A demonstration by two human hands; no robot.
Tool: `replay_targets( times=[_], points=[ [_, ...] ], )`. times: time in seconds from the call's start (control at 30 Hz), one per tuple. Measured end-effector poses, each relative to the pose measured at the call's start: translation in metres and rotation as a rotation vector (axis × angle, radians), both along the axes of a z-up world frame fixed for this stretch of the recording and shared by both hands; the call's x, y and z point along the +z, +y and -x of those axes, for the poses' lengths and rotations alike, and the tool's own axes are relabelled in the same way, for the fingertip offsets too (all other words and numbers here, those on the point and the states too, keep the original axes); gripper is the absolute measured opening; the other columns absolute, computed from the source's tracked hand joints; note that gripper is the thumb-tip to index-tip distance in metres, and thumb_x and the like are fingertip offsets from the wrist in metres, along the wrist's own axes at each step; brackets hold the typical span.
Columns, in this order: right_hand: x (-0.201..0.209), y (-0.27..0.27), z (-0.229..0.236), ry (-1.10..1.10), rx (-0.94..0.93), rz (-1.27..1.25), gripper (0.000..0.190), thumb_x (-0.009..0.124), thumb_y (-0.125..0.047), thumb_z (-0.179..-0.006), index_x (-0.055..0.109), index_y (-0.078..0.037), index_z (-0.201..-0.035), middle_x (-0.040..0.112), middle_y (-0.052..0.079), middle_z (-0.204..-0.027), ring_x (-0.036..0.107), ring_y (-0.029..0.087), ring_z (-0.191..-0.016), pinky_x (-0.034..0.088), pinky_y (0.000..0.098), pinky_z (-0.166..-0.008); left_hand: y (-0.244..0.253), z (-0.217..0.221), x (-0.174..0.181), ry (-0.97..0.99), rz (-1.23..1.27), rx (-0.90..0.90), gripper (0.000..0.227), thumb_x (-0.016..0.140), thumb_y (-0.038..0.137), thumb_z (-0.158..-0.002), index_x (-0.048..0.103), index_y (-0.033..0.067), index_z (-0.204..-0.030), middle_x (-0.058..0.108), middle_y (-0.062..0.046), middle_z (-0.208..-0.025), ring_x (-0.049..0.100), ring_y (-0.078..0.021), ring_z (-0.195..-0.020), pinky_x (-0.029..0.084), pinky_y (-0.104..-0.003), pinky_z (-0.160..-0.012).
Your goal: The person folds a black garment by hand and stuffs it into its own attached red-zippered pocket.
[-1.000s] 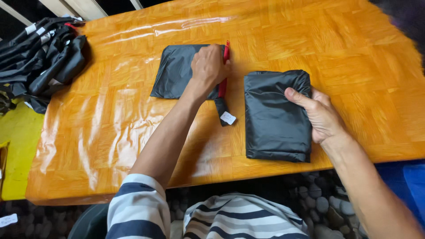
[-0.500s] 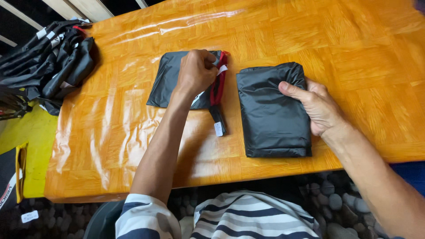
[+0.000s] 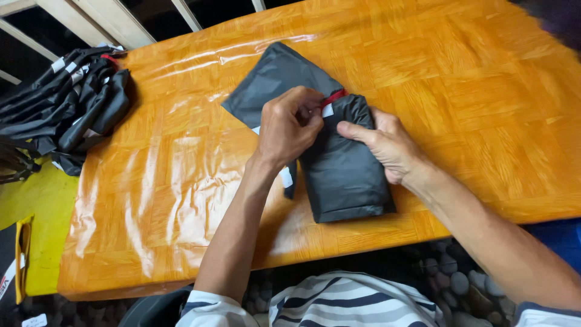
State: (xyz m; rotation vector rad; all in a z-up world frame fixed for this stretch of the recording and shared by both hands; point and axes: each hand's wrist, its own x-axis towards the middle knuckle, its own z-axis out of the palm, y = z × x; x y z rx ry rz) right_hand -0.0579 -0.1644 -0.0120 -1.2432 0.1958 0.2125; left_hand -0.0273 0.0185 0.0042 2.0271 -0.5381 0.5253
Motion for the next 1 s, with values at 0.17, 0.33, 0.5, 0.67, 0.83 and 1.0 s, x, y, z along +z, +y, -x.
replay_targets(
  times=[0.17, 0.33, 0.5, 0.67, 0.83, 1.0],
  points=[
    [-0.004, 0.018, -0.011, -0.089, 0.019, -0.072, 0.042, 0.089, -0.008, -0.075, 0.070, -0.005, -0.113, 0.074, 0.015, -0.092, 0.077, 0.028, -0.084, 0.066, 0.0434, -0.067, 0.000, -0.001, 0.005, -0.033, 0.146, -0.061, 0.026, 0.069, -0.001, -0.079, 0.077, 0.0098, -0.101, 0.073, -0.007, -0.076, 0.067, -0.0157, -0.063, 0.054, -0.029, -0.055],
    [-0.010, 0.022, -0.020, -0.230, 0.103, -0.192, 0.052, 0.087, 0.001, -0.071, 0.070, -0.007, -0.119, 0.074, 0.012, -0.101, 0.074, 0.026, -0.093, 0.066, 0.0436, -0.080, 0.015, 0.006, 0.022, -0.033, 0.262, -0.163, 0.026, 0.068, -0.003, -0.084, 0.078, 0.0058, -0.105, 0.071, -0.009, -0.073, 0.063, -0.0116, -0.062, 0.052, -0.027, -0.054],
    [0.001, 0.030, -0.028, -0.359, 0.187, -0.260, 0.059, 0.086, 0.013, -0.061, 0.067, -0.005, -0.114, 0.074, 0.010, -0.095, 0.075, 0.024, -0.088, 0.065, 0.0385, -0.079, 0.025, 0.018, 0.041, -0.154, 0.249, -0.182, 0.023, 0.071, -0.005, -0.082, 0.079, 0.0014, -0.103, 0.071, -0.010, -0.077, 0.059, -0.0111, -0.057, 0.050, -0.026, -0.050],
    [0.028, 0.037, -0.017, -0.412, 0.183, -0.187, 0.057, 0.087, 0.013, -0.064, 0.065, -0.004, -0.113, 0.074, 0.011, -0.094, 0.073, 0.021, -0.087, 0.065, 0.0376, -0.077, 0.030, 0.029, 0.048, -0.289, 0.139, -0.071, 0.027, 0.069, -0.007, -0.080, 0.078, 0.0002, -0.104, 0.068, -0.011, -0.075, 0.061, -0.0161, -0.055, 0.049, -0.026, -0.046],
    [0.031, 0.036, -0.011, -0.518, 0.127, -0.059, 0.057, 0.090, 0.006, -0.068, 0.059, -0.005, -0.115, 0.070, 0.007, -0.090, 0.067, 0.014, -0.082, 0.061, 0.0283, -0.071, 0.027, 0.031, 0.047, -0.381, 0.058, 0.020, 0.026, 0.068, -0.008, -0.079, 0.078, 0.0000, -0.100, 0.064, -0.011, -0.075, 0.061, -0.0200, -0.056, 0.051, -0.028, -0.049],
    [0.030, 0.040, -0.009, -0.738, 0.007, 0.285, 0.053, 0.090, -0.010, -0.079, 0.052, -0.008, -0.115, 0.062, 0.005, -0.092, 0.060, 0.013, -0.088, 0.053, 0.0272, -0.071, 0.022, 0.027, 0.048, -0.405, 0.037, 0.087, 0.024, 0.068, -0.007, -0.079, 0.078, 0.0008, -0.100, 0.063, -0.011, -0.076, 0.064, -0.0214, -0.059, 0.052, -0.030, -0.051]
  ],
)
